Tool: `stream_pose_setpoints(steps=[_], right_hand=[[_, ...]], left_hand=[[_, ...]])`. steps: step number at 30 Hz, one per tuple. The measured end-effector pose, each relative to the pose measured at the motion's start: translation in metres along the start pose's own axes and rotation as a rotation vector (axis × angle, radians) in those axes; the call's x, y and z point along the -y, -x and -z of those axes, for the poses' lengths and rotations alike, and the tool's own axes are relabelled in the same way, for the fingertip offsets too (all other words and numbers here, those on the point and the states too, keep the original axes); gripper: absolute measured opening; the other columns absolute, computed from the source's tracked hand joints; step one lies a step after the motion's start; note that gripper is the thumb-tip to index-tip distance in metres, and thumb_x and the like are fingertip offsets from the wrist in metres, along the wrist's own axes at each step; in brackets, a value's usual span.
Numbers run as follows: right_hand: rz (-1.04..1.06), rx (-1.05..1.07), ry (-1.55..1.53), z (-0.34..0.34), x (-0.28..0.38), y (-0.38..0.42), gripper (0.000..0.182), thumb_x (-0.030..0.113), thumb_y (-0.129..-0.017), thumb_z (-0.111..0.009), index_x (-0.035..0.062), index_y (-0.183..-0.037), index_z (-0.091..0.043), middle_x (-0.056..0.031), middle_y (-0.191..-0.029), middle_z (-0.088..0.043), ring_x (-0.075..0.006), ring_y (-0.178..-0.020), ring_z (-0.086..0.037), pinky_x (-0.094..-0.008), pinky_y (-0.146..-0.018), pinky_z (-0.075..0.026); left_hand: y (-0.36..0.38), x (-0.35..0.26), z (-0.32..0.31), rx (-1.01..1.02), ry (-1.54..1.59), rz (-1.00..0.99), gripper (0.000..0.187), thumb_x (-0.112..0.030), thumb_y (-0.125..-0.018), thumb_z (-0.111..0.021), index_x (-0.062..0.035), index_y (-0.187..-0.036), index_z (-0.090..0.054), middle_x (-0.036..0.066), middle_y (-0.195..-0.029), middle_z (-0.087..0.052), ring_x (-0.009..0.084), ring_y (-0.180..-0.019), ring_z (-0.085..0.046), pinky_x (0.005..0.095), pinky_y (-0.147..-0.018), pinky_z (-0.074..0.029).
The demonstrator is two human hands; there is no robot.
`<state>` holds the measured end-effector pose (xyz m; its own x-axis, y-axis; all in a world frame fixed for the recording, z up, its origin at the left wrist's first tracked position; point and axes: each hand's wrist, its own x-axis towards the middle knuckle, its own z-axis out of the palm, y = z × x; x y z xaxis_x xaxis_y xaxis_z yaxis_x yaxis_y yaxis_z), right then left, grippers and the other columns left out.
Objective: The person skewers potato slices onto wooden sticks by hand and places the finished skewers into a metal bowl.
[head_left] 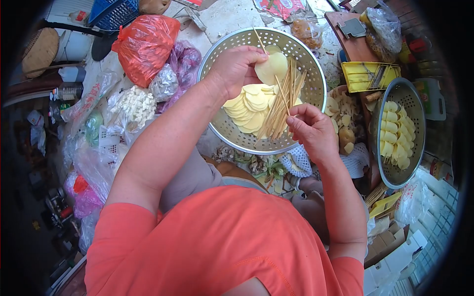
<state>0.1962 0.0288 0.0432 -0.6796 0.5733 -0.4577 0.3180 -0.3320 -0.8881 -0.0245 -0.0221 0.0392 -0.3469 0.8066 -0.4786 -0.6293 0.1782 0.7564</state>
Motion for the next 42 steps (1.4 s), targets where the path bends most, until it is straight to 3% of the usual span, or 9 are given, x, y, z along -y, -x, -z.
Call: stream_pose_setpoints(steps=[11,13,17,22,28,31,34,38,42], right_hand=[[-0.054,-0.015,-0.161,0.015,0.009,-0.009,0.016,0.013,-0.082,-0.066,0.0039,-0.095,-0.061,0.0021,-0.065,-0.056,-0.0046,-0.051,-0.049,-0.0179,-0.045,-0.037],[-0.041,-0.090,-0.178,0.019,0.013,-0.007,0.016,0.015,-0.082,-0.067,0.0049,-0.093,-0.061,0.0021,-0.065,-0.057,-0.0044,-0.051,-0.048,-0.0176,-0.045,-0.036],[-0.040,-0.092,-0.212,0.021,0.017,-0.002,0.015,0.014,-0.082,-0.067,0.0048,-0.092,-0.061,0.0020,-0.065,-0.057,-0.0044,-0.050,-0.048,-0.0176,-0.045,-0.035],[-0.039,-0.065,-0.207,0.022,0.018,0.005,0.013,0.012,-0.082,-0.066,0.0047,-0.091,-0.060,0.0020,-0.064,-0.056,-0.0040,-0.050,-0.047,-0.0172,-0.044,-0.035],[-0.013,-0.067,-0.219,0.024,0.016,0.007,0.013,0.011,-0.082,-0.066,0.0044,-0.091,-0.060,0.0020,-0.064,-0.055,-0.0039,-0.049,-0.046,-0.0173,-0.042,-0.034],[-0.024,-0.077,-0.212,0.023,0.017,0.009,0.012,0.011,-0.082,-0.065,0.0043,-0.091,-0.060,0.0023,-0.063,-0.055,-0.0039,-0.049,-0.046,-0.0176,-0.042,-0.035],[-0.028,-0.070,-0.187,0.023,0.017,0.008,0.011,0.011,-0.083,-0.064,0.0044,-0.090,-0.060,0.0025,-0.063,-0.054,-0.0039,-0.048,-0.046,-0.0179,-0.042,-0.035],[-0.041,-0.063,-0.164,0.022,0.020,0.007,0.010,0.011,-0.083,-0.064,0.0046,-0.090,-0.060,0.0026,-0.062,-0.054,-0.0039,-0.048,-0.046,-0.0178,-0.042,-0.035],[-0.035,-0.045,-0.165,0.022,0.020,0.006,0.010,0.011,-0.083,-0.064,0.0047,-0.090,-0.060,0.0029,-0.062,-0.054,-0.0038,-0.048,-0.046,-0.0177,-0.042,-0.034]], left_hand=[[0.001,0.017,-0.009,0.176,-0.294,0.263,0.018,-0.014,-0.083,-0.060,-0.0061,-0.099,-0.057,0.005,-0.090,-0.063,0.0173,-0.081,-0.064,0.0329,-0.072,-0.053],[-0.013,0.033,0.007,0.155,-1.111,-0.284,0.026,-0.011,-0.080,-0.059,-0.0067,-0.106,-0.057,0.005,-0.089,-0.064,0.0191,-0.083,-0.064,0.0318,-0.074,-0.052],[-0.001,0.072,0.023,0.410,-1.957,-0.412,0.048,-0.007,-0.065,-0.067,-0.0106,-0.112,-0.057,0.006,-0.108,-0.056,0.0247,-0.108,-0.050,0.0367,-0.091,-0.042],[-0.005,0.067,0.027,0.448,-1.964,-0.360,0.044,-0.007,-0.064,-0.066,-0.0119,-0.108,-0.059,0.006,-0.111,-0.054,0.0243,-0.111,-0.046,0.0382,-0.091,-0.040],[-0.019,0.055,0.029,0.239,-1.895,-0.472,0.031,-0.014,-0.071,-0.064,-0.0103,-0.101,-0.063,0.011,-0.090,-0.063,0.0327,-0.086,-0.059,0.0425,-0.080,-0.046],[-0.024,0.043,0.030,0.003,-1.527,-0.334,0.028,-0.014,-0.077,-0.062,-0.0066,-0.105,-0.061,0.011,-0.088,-0.065,0.0286,-0.076,-0.062,0.0379,-0.072,-0.049],[-0.029,0.040,0.031,-0.089,-0.865,0.089,0.030,-0.014,-0.077,-0.066,-0.0029,-0.105,-0.064,0.013,-0.089,-0.065,0.0179,-0.085,-0.062,0.0303,-0.074,-0.049],[-0.032,0.055,0.040,-0.099,-1.007,0.035,0.028,-0.013,-0.077,-0.066,-0.0044,-0.103,-0.064,0.015,-0.091,-0.065,0.0223,-0.086,-0.063,0.0322,-0.076,-0.049],[-0.024,0.065,0.034,-0.107,-1.459,-0.251,0.023,-0.009,-0.076,-0.063,-0.0070,-0.099,-0.060,0.016,-0.096,-0.063,0.0309,-0.088,-0.062,0.0391,-0.076,-0.049]])
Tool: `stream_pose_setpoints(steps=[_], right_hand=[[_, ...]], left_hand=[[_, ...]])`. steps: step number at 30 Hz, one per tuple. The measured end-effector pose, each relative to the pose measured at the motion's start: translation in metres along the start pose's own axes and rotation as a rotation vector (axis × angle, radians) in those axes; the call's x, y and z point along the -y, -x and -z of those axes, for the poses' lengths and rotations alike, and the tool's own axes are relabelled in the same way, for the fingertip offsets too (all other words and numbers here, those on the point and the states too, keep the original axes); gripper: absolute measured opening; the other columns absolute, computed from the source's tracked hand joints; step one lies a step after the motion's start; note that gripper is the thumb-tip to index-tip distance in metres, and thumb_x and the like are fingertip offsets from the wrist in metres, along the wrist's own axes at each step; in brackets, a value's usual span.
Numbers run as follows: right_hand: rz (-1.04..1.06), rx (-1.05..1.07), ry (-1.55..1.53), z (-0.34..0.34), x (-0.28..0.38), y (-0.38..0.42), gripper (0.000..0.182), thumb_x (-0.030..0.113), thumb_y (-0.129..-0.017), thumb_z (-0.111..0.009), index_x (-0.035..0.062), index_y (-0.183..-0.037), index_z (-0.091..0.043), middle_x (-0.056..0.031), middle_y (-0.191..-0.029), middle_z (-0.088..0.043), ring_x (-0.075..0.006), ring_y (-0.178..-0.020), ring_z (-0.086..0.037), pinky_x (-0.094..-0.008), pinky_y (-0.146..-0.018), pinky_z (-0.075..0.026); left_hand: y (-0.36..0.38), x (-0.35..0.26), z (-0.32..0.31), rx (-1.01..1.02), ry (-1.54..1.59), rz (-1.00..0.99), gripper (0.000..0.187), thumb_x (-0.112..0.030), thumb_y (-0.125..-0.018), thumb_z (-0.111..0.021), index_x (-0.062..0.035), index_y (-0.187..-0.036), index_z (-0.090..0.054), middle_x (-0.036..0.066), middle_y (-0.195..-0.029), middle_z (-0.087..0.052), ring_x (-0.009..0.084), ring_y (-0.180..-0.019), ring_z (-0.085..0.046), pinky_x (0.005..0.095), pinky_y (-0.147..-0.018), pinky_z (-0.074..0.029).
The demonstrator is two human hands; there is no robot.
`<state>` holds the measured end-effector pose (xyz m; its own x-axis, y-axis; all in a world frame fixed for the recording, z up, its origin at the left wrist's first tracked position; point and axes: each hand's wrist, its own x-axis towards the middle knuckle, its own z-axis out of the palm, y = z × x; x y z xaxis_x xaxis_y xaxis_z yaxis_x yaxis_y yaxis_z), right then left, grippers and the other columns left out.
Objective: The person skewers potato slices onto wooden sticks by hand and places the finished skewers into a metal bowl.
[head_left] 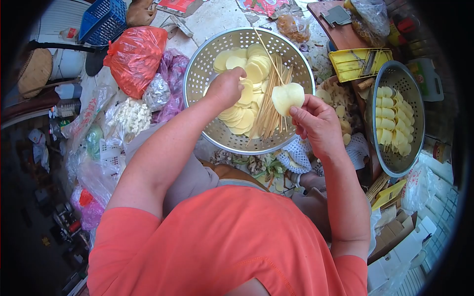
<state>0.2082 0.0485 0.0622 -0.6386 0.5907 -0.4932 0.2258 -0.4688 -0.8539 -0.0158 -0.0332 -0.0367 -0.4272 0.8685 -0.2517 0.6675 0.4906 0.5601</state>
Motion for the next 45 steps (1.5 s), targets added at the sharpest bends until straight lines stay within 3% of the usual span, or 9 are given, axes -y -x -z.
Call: stream_pose_setpoints(steps=[1,4,11,16,26,29,31,35,45], right_hand=[[0.006,0.006,-0.009,0.000,0.000,0.000,0.009,0.010,-0.083,-0.064,0.0046,-0.090,-0.060,0.0030,-0.063,-0.054,-0.0037,-0.048,-0.046,-0.0176,-0.043,-0.034],[0.009,0.015,-0.010,0.003,-0.002,0.001,0.011,0.013,-0.083,-0.064,0.0050,-0.091,-0.060,0.0025,-0.063,-0.055,-0.0036,-0.048,-0.046,-0.0173,-0.042,-0.035],[-0.025,0.016,0.003,0.005,0.002,0.007,0.009,0.010,-0.084,-0.063,0.0045,-0.090,-0.060,0.0044,-0.062,-0.052,-0.0029,-0.050,-0.045,-0.0177,-0.045,-0.035],[-0.023,0.023,-0.007,0.006,-0.001,0.009,0.007,0.009,-0.084,-0.063,0.0046,-0.088,-0.060,0.0043,-0.062,-0.052,-0.0029,-0.051,-0.045,-0.0182,-0.046,-0.036],[-0.032,0.015,0.057,0.003,-0.001,0.010,0.008,0.008,-0.084,-0.063,0.0032,-0.090,-0.061,0.0042,-0.063,-0.052,-0.0031,-0.052,-0.045,-0.0186,-0.047,-0.038],[-0.038,0.049,0.089,0.008,-0.007,0.009,0.010,0.008,-0.083,-0.063,0.0030,-0.091,-0.061,0.0042,-0.064,-0.053,-0.0030,-0.053,-0.046,-0.0186,-0.048,-0.039],[-0.064,0.064,0.123,0.011,-0.009,0.009,0.010,0.008,-0.083,-0.063,0.0030,-0.091,-0.061,0.0043,-0.065,-0.053,-0.0029,-0.053,-0.047,-0.0186,-0.048,-0.039],[-0.098,0.095,0.163,0.011,-0.010,0.010,0.011,0.008,-0.082,-0.065,0.0031,-0.091,-0.062,0.0044,-0.066,-0.055,-0.0027,-0.054,-0.047,-0.0183,-0.048,-0.039],[-0.120,0.118,0.141,0.009,-0.005,0.013,0.010,0.008,-0.082,-0.065,0.0041,-0.091,-0.062,0.0042,-0.066,-0.055,-0.0020,-0.053,-0.046,-0.0175,-0.045,-0.036]], left_hand=[[0.000,0.002,-0.006,-0.067,-0.069,-0.111,0.022,-0.009,-0.076,-0.063,-0.0079,-0.098,-0.059,0.016,-0.098,-0.062,0.0333,-0.089,-0.060,0.0416,-0.076,-0.048],[0.003,-0.015,0.005,0.086,-0.247,-0.078,0.022,-0.010,-0.077,-0.060,-0.0073,-0.098,-0.056,0.016,-0.100,-0.059,0.0337,-0.091,-0.059,0.0441,-0.075,-0.048],[0.004,-0.013,0.000,-0.021,-0.389,-0.184,0.018,-0.010,-0.077,-0.058,-0.0055,-0.095,-0.056,0.016,-0.092,-0.060,0.0337,-0.087,-0.061,0.0437,-0.074,-0.049],[-0.006,-0.010,0.007,0.097,-0.275,0.070,0.025,-0.013,-0.075,-0.062,-0.0044,-0.098,-0.060,0.016,-0.100,-0.059,0.0312,-0.092,-0.061,0.0414,-0.076,-0.050],[-0.003,-0.019,0.007,0.070,-0.378,-0.003,0.030,-0.019,-0.067,-0.068,-0.0042,-0.093,-0.061,0.015,-0.094,-0.061,0.0321,-0.085,-0.062,0.0406,-0.074,-0.050],[-0.016,-0.015,0.022,0.201,-0.157,0.110,0.023,-0.014,-0.069,-0.067,-0.0039,-0.087,-0.060,0.012,-0.085,-0.062,0.0282,-0.081,-0.063,0.0390,-0.070,-0.051],[-0.026,-0.006,0.027,0.059,0.820,0.351,0.014,-0.009,-0.072,-0.063,-0.0038,-0.084,-0.058,0.009,-0.079,-0.062,0.0231,-0.078,-0.063,0.0359,-0.066,-0.051],[-0.025,-0.026,0.060,-0.108,1.377,0.355,0.022,-0.006,-0.080,-0.059,-0.0021,-0.100,-0.052,0.010,-0.097,-0.059,0.0222,-0.088,-0.061,0.0380,-0.077,-0.053],[-0.028,-0.018,0.075,-0.246,1.443,0.289,0.026,-0.005,-0.081,-0.059,0.0001,-0.106,-0.051,0.012,-0.100,-0.059,0.0229,-0.087,-0.062,0.0401,-0.075,-0.054]])
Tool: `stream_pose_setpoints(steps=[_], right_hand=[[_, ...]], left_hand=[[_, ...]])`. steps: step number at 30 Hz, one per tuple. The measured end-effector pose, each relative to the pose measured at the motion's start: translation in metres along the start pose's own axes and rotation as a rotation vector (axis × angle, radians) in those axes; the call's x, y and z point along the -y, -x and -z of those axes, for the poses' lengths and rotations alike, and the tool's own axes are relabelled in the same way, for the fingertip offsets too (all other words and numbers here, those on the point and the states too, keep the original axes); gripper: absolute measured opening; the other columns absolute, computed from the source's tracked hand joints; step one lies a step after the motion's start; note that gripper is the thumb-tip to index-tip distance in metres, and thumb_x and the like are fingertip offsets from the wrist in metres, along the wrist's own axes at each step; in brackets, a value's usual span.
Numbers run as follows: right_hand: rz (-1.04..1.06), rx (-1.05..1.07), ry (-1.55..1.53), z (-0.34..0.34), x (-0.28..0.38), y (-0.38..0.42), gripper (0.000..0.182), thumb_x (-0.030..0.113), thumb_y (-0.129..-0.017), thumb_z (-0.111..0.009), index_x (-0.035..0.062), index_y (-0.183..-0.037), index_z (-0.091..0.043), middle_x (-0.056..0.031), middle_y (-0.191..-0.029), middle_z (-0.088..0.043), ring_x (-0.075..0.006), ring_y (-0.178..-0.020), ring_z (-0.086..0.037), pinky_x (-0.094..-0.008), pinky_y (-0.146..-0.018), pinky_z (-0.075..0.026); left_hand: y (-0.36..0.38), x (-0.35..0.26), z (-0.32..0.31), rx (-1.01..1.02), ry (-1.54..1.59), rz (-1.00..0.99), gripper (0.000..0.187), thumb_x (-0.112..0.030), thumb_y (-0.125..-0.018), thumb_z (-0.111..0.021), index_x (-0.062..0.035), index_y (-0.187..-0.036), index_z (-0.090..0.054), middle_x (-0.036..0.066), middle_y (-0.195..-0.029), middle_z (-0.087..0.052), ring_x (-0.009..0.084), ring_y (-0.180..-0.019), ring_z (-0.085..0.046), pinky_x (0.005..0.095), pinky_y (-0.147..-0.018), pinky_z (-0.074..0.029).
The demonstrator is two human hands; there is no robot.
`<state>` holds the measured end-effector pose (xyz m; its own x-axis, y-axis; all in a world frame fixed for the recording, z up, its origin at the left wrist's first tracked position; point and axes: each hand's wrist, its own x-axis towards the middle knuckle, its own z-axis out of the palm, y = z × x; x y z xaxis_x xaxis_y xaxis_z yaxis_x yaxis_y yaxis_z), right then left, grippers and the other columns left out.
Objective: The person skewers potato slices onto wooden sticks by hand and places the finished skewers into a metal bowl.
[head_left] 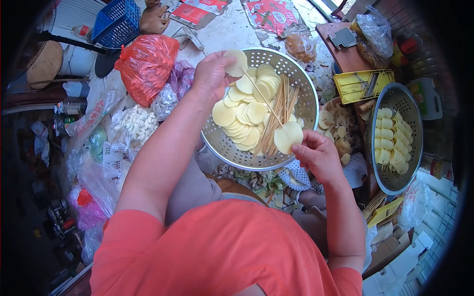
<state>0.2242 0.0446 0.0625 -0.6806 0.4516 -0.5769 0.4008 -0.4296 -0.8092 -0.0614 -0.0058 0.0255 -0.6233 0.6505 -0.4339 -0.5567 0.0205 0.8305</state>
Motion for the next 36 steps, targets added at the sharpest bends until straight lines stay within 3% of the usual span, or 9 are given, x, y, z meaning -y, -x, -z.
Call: stream_pose_setpoints(steps=[6,10,18,22,28,31,36], right_hand=[[0.014,-0.031,-0.031,0.001,-0.002,0.000,0.008,0.007,-0.081,-0.065,0.0039,-0.088,-0.062,0.0046,-0.063,-0.054,-0.0019,-0.051,-0.045,-0.0177,-0.045,-0.036],[0.069,-0.097,0.054,0.000,-0.007,-0.004,0.006,0.006,-0.081,-0.065,0.0033,-0.087,-0.063,0.0051,-0.062,-0.052,-0.0020,-0.052,-0.044,-0.0183,-0.046,-0.036],[0.090,-0.068,0.077,-0.004,-0.006,-0.004,0.007,0.004,-0.081,-0.065,0.0026,-0.087,-0.063,0.0055,-0.062,-0.051,-0.0021,-0.052,-0.042,-0.0190,-0.046,-0.035],[0.098,-0.072,0.067,-0.009,-0.010,-0.004,0.008,0.004,-0.082,-0.064,0.0024,-0.089,-0.062,0.0048,-0.063,-0.053,-0.0023,-0.052,-0.043,-0.0189,-0.047,-0.035],[0.099,-0.107,0.039,-0.006,-0.015,-0.010,0.007,0.006,-0.083,-0.063,0.0024,-0.089,-0.061,0.0030,-0.066,-0.055,-0.0033,-0.054,-0.045,-0.0193,-0.048,-0.038],[0.067,-0.106,-0.031,-0.007,-0.010,-0.015,0.007,0.006,-0.083,-0.063,0.0029,-0.089,-0.062,0.0025,-0.066,-0.056,-0.0039,-0.055,-0.047,-0.0196,-0.049,-0.039],[0.068,-0.150,-0.056,-0.004,-0.006,-0.014,0.010,0.007,-0.083,-0.063,0.0029,-0.092,-0.062,0.0025,-0.067,-0.056,-0.0038,-0.055,-0.048,-0.0195,-0.049,-0.040]], left_hand=[[0.009,-0.004,-0.003,0.044,-0.224,-0.046,0.021,-0.010,-0.082,-0.061,-0.0014,-0.101,-0.058,0.010,-0.097,-0.061,0.0205,-0.085,-0.062,0.0366,-0.074,-0.054],[0.017,-0.004,-0.005,0.110,-0.201,0.023,0.021,-0.013,-0.084,-0.058,-0.0012,-0.100,-0.059,0.010,-0.098,-0.061,0.0211,-0.083,-0.061,0.0367,-0.074,-0.054],[0.017,0.003,-0.009,0.032,-0.072,0.029,0.020,-0.011,-0.085,-0.053,0.0012,-0.102,-0.054,0.012,-0.095,-0.059,0.0236,-0.084,-0.062,0.0376,-0.068,-0.056],[0.015,0.007,-0.009,0.013,-0.112,0.045,0.020,-0.014,-0.088,-0.054,-0.0008,-0.103,-0.055,0.010,-0.097,-0.061,0.0209,-0.086,-0.062,0.0369,-0.072,-0.055],[0.033,0.020,-0.021,0.167,-0.278,0.156,0.023,-0.021,-0.088,-0.058,-0.0001,-0.097,-0.055,0.010,-0.092,-0.062,0.0201,-0.080,-0.063,0.0339,-0.067,-0.056],[0.049,0.038,-0.029,0.442,-0.408,0.322,0.025,-0.022,-0.087,-0.061,0.0014,-0.093,-0.056,0.012,-0.086,-0.062,0.0201,-0.073,-0.064,0.0337,-0.065,-0.057],[0.039,0.031,-0.029,0.408,-0.453,0.331,0.028,-0.025,-0.086,-0.063,0.0013,-0.094,-0.056,0.009,-0.083,-0.062,0.0171,-0.073,-0.064,0.0295,-0.063,-0.055]])
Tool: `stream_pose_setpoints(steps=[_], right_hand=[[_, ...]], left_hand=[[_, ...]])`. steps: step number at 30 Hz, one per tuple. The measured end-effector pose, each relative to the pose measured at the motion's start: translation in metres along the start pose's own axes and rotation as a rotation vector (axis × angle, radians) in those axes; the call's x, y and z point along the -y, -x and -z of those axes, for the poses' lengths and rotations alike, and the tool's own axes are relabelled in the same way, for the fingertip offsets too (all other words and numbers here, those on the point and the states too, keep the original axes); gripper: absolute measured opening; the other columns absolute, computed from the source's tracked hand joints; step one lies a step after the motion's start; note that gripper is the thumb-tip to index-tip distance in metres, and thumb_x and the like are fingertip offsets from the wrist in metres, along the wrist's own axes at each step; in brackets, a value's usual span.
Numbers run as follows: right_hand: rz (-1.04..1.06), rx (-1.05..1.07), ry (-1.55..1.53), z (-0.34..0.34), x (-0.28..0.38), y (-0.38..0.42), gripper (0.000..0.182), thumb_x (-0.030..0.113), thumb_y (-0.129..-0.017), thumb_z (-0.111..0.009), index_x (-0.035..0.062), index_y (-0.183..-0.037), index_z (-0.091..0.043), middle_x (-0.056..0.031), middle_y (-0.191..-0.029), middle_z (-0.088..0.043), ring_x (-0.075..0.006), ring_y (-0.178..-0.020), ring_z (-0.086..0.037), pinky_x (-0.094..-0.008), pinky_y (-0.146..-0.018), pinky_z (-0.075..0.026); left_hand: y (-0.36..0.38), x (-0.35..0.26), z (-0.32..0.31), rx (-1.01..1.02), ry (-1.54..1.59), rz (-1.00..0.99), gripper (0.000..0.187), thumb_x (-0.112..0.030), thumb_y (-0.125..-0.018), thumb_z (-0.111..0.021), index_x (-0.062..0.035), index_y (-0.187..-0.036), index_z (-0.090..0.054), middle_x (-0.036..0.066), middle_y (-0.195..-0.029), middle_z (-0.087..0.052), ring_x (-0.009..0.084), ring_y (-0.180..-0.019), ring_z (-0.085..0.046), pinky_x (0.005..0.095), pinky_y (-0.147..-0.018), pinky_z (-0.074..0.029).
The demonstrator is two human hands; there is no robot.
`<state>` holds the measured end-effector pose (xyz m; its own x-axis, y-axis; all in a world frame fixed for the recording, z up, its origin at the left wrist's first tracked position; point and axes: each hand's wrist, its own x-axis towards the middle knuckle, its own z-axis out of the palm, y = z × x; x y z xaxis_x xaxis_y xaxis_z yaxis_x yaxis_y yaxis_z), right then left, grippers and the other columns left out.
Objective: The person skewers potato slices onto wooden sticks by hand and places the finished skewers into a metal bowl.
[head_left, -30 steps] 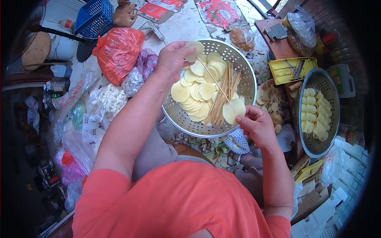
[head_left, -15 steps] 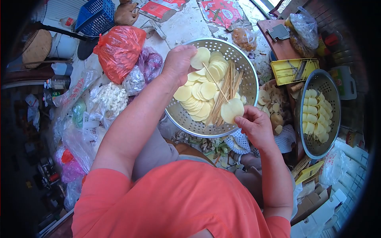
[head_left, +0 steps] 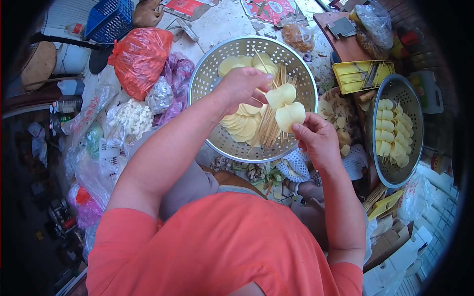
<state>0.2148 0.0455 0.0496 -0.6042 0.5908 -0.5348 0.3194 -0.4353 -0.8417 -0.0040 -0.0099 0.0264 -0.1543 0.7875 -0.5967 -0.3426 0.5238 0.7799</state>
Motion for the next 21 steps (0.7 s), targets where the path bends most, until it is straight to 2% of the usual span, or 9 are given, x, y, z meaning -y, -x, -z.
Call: stream_pose_setpoints(steps=[2,3,4,6,7,11,18,20,21], right_hand=[[0.010,-0.026,-0.002,0.001,0.000,0.001,0.011,0.008,-0.083,-0.063,0.0028,-0.093,-0.062,0.0027,-0.067,-0.056,-0.0037,-0.055,-0.047,-0.0194,-0.049,-0.040],[0.018,-0.021,-0.015,0.004,-0.002,0.000,0.011,0.008,-0.083,-0.064,0.0027,-0.093,-0.062,0.0030,-0.067,-0.056,-0.0036,-0.055,-0.047,-0.0192,-0.049,-0.039],[0.026,-0.016,-0.027,0.005,-0.003,0.000,0.012,0.008,-0.083,-0.064,0.0026,-0.094,-0.062,0.0032,-0.068,-0.056,-0.0034,-0.055,-0.047,-0.0190,-0.049,-0.039],[0.016,-0.006,-0.038,0.005,0.000,0.002,0.013,0.008,-0.083,-0.064,0.0026,-0.094,-0.062,0.0034,-0.068,-0.056,-0.0033,-0.055,-0.047,-0.0189,-0.049,-0.039],[0.005,0.005,-0.051,0.004,0.000,0.003,0.013,0.009,-0.083,-0.064,0.0026,-0.095,-0.062,0.0036,-0.068,-0.056,-0.0032,-0.055,-0.047,-0.0188,-0.049,-0.039],[0.034,0.018,-0.064,0.006,-0.002,0.006,0.013,0.008,-0.083,-0.064,0.0026,-0.095,-0.062,0.0039,-0.068,-0.055,-0.0030,-0.055,-0.047,-0.0188,-0.049,-0.039],[0.017,0.027,-0.043,0.008,-0.004,0.007,0.012,0.007,-0.084,-0.063,0.0031,-0.095,-0.062,0.0040,-0.067,-0.054,-0.0031,-0.054,-0.046,-0.0189,-0.049,-0.039],[0.017,0.039,-0.031,0.008,-0.003,0.008,0.012,0.008,-0.084,-0.063,0.0031,-0.094,-0.062,0.0041,-0.067,-0.054,-0.0032,-0.054,-0.045,-0.0190,-0.049,-0.038],[-0.017,0.051,-0.005,0.009,-0.002,0.009,0.012,0.008,-0.083,-0.063,0.0031,-0.094,-0.062,0.0042,-0.067,-0.054,-0.0033,-0.054,-0.045,-0.0191,-0.049,-0.038]], left_hand=[[-0.011,0.003,0.008,-0.237,-0.232,-0.162,0.029,-0.027,-0.084,-0.064,0.0002,-0.094,-0.058,0.008,-0.087,-0.062,0.0140,-0.071,-0.063,0.0263,-0.060,-0.052],[-0.020,0.009,0.015,-0.271,-0.531,-0.192,0.028,-0.025,-0.081,-0.066,-0.0022,-0.095,-0.059,0.009,-0.092,-0.062,0.0187,-0.077,-0.063,0.0302,-0.064,-0.051],[-0.025,0.023,0.016,-0.270,-0.530,-0.194,0.028,-0.025,-0.081,-0.066,-0.0022,-0.095,-0.059,0.009,-0.092,-0.062,0.0187,-0.077,-0.063,0.0302,-0.064,-0.051],[-0.023,0.044,0.013,-0.345,-1.304,-0.273,0.030,-0.020,-0.075,-0.070,-0.0051,-0.099,-0.060,0.013,-0.096,-0.061,0.0260,-0.086,-0.061,0.0363,-0.072,-0.050],[-0.025,0.053,0.012,-0.301,-1.351,-0.229,0.028,-0.016,-0.071,-0.071,-0.0067,-0.095,-0.060,0.015,-0.095,-0.060,0.0314,-0.093,-0.058,0.0410,-0.076,-0.048],[-0.032,0.059,0.012,-0.304,-1.398,-0.337,0.015,-0.012,-0.071,-0.067,-0.0063,-0.081,-0.057,0.013,-0.084,-0.059,0.0318,-0.082,-0.060,0.0422,-0.069,-0.048],[-0.028,0.051,0.014,-0.280,-1.493,-0.493,0.009,-0.012,-0.072,-0.061,-0.0064,-0.074,-0.055,0.012,-0.081,-0.059,0.0322,-0.077,-0.059,0.0415,-0.065,-0.048],[-0.020,0.025,0.007,-0.300,-1.277,-0.197,0.009,-0.006,-0.073,-0.057,-0.0052,-0.081,-0.058,0.011,-0.087,-0.062,0.0258,-0.080,-0.063,0.0380,-0.068,-0.052],[-0.022,0.019,0.012,-0.303,-1.278,-0.198,0.009,-0.006,-0.073,-0.057,-0.0052,-0.081,-0.058,0.011,-0.087,-0.062,0.0258,-0.080,-0.063,0.0380,-0.068,-0.052]])
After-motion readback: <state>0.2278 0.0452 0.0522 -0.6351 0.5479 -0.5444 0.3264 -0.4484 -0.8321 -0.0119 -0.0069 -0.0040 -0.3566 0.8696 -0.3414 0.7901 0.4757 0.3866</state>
